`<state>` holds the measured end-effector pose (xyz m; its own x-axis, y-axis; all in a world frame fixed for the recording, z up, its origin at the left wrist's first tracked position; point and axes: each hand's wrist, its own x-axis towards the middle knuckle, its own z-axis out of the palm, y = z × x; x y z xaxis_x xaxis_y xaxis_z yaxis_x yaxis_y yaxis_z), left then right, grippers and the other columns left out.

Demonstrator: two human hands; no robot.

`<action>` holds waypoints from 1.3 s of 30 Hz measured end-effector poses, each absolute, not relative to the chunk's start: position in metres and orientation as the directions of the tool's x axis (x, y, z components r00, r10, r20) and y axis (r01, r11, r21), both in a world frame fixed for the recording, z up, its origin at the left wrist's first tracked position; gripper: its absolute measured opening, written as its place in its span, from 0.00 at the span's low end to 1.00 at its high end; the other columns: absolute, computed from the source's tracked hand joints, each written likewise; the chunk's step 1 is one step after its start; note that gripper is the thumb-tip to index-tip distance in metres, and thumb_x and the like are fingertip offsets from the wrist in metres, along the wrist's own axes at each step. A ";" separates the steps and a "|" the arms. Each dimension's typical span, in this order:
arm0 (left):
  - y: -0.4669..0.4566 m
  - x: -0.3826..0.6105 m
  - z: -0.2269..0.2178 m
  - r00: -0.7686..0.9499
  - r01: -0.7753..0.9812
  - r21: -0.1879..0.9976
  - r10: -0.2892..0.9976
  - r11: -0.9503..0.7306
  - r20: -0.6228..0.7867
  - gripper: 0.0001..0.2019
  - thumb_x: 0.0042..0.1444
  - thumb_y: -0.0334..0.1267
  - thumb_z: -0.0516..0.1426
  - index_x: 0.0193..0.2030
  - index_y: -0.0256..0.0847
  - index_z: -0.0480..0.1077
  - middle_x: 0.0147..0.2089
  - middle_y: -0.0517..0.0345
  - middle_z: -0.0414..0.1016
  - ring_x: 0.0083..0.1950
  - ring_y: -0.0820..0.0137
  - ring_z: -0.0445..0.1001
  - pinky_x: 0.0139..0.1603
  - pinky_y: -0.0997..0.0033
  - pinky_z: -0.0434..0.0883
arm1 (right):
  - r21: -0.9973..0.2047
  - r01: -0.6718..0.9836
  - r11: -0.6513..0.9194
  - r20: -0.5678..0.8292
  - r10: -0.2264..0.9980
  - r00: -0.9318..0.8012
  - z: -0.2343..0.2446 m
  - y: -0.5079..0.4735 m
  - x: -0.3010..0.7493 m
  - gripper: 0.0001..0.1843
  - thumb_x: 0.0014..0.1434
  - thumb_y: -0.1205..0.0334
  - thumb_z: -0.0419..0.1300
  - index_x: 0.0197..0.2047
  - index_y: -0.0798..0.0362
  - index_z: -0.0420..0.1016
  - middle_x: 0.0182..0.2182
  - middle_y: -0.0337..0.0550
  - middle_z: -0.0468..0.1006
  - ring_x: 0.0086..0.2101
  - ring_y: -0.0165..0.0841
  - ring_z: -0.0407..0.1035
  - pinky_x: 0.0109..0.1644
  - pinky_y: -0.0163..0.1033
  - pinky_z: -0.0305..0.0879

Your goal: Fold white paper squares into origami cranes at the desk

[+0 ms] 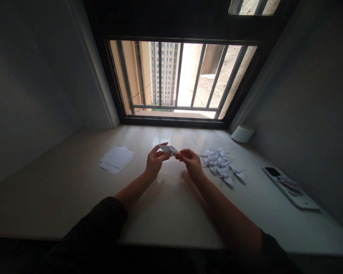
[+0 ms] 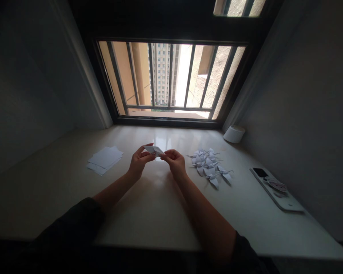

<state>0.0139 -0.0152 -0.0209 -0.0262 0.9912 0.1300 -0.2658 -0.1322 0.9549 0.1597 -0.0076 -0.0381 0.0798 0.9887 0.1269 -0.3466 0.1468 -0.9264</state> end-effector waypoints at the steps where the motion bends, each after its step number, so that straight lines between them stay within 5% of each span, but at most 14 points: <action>1: -0.015 0.014 -0.021 -0.019 -0.265 0.955 0.991 -0.132 0.132 0.28 0.40 0.40 0.66 0.51 0.39 0.69 0.29 0.55 0.77 0.34 0.67 0.75 0.41 0.65 0.70 | -0.927 -0.347 0.145 0.123 0.989 0.083 -0.038 -0.007 0.160 0.17 0.34 0.57 0.72 0.27 0.52 0.72 0.20 0.36 0.76 0.25 0.31 0.71 0.32 0.37 0.65; 19: -0.016 0.014 -0.015 -0.025 -0.357 0.933 0.999 -0.039 0.032 0.33 0.43 0.35 0.63 0.59 0.39 0.62 0.27 0.57 0.78 0.34 0.65 0.77 0.46 0.58 0.71 | -0.945 -0.279 0.169 0.156 0.985 0.068 -0.042 -0.004 0.162 0.19 0.36 0.53 0.71 0.31 0.51 0.73 0.20 0.36 0.75 0.26 0.32 0.71 0.34 0.38 0.66; 25: -0.015 0.013 -0.019 -0.031 -0.326 0.945 0.999 -0.027 0.018 0.34 0.49 0.43 0.61 0.62 0.40 0.56 0.33 0.51 0.79 0.37 0.63 0.78 0.45 0.58 0.71 | -0.946 -0.259 0.194 0.180 0.981 0.079 -0.038 -0.009 0.161 0.20 0.38 0.54 0.71 0.34 0.51 0.75 0.21 0.36 0.75 0.27 0.31 0.70 0.38 0.40 0.67; 32: -0.015 0.014 -0.024 -0.032 -0.263 0.954 0.990 -0.144 0.140 0.37 0.39 0.42 0.67 0.57 0.38 0.61 0.35 0.50 0.79 0.38 0.65 0.76 0.43 0.62 0.71 | -0.954 -0.214 0.208 0.204 0.978 0.043 -0.032 -0.017 0.159 0.23 0.38 0.52 0.70 0.39 0.51 0.76 0.24 0.39 0.78 0.29 0.34 0.72 0.39 0.42 0.68; 39: -0.016 0.014 -0.023 -0.078 -0.251 0.951 0.983 -0.178 0.164 0.34 0.41 0.43 0.66 0.55 0.37 0.64 0.34 0.51 0.79 0.36 0.65 0.76 0.41 0.64 0.70 | -0.971 -0.236 -0.047 -0.038 0.998 -0.042 -0.042 -0.011 0.162 0.19 0.37 0.52 0.71 0.34 0.51 0.80 0.27 0.44 0.81 0.32 0.36 0.74 0.34 0.38 0.64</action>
